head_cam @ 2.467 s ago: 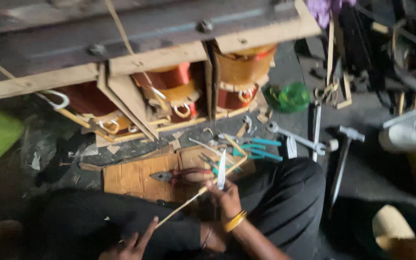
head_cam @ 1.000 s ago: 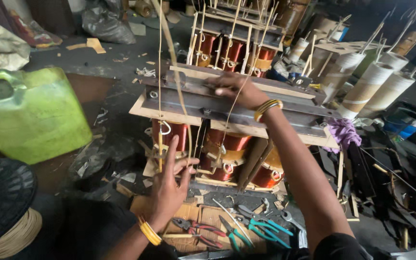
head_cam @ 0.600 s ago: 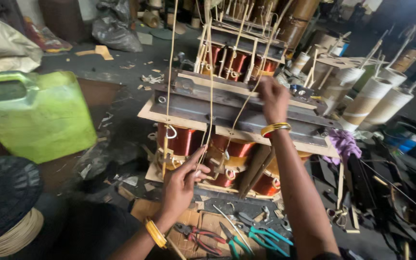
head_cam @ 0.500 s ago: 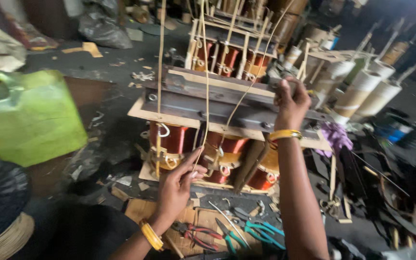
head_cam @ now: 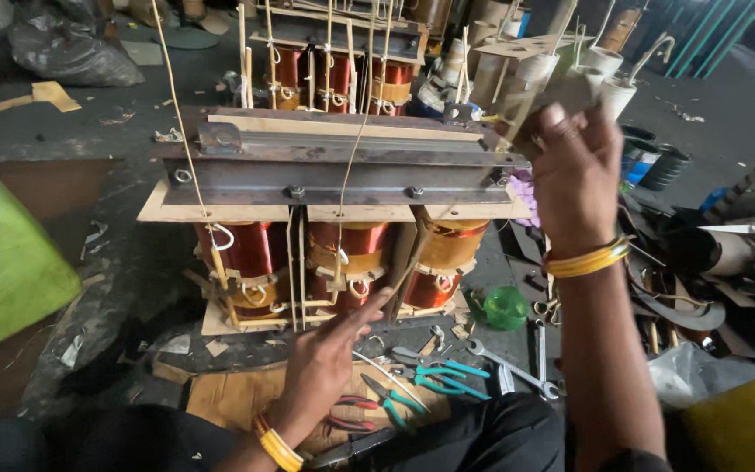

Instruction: The person sits on the floor winding wire around a wooden dowel fitted into a coil assembly, threading the wire end through the assembly and pulling it tight by hand. They use pliers to grip and adjust the wire, then cut the excess wire with scissors.

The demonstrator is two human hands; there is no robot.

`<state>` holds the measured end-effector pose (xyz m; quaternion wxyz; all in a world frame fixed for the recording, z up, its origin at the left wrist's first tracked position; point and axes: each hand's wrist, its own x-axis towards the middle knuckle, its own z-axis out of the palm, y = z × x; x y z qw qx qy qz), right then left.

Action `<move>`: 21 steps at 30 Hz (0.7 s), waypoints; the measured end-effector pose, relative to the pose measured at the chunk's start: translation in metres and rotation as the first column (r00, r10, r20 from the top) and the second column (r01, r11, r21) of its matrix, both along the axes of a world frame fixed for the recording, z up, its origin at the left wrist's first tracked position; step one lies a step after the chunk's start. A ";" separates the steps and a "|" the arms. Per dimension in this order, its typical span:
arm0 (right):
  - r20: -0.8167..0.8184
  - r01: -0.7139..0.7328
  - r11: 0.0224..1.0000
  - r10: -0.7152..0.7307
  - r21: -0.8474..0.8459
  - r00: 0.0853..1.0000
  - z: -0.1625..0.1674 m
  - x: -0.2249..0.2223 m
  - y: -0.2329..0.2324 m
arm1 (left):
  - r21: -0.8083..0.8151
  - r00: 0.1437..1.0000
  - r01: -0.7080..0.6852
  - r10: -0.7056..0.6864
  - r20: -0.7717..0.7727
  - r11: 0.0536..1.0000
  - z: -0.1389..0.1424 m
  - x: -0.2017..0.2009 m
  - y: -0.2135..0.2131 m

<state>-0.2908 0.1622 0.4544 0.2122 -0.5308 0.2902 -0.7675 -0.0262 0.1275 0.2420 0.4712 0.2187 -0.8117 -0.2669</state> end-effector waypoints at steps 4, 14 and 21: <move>-0.266 0.134 0.989 -0.148 -0.070 0.952 0.042 0.010 0.014 | -0.052 0.999 0.026 -0.027 -0.019 0.998 0.007 -0.009 0.002; -0.401 0.366 0.782 -0.588 -0.505 0.703 0.058 -0.031 0.029 | 0.059 0.977 -0.021 0.007 0.215 0.998 -0.005 -0.026 -0.007; -0.458 0.391 0.508 -0.862 -0.768 0.219 0.057 0.001 0.041 | -0.070 1.000 0.011 -0.009 0.030 0.998 -0.006 -0.023 -0.008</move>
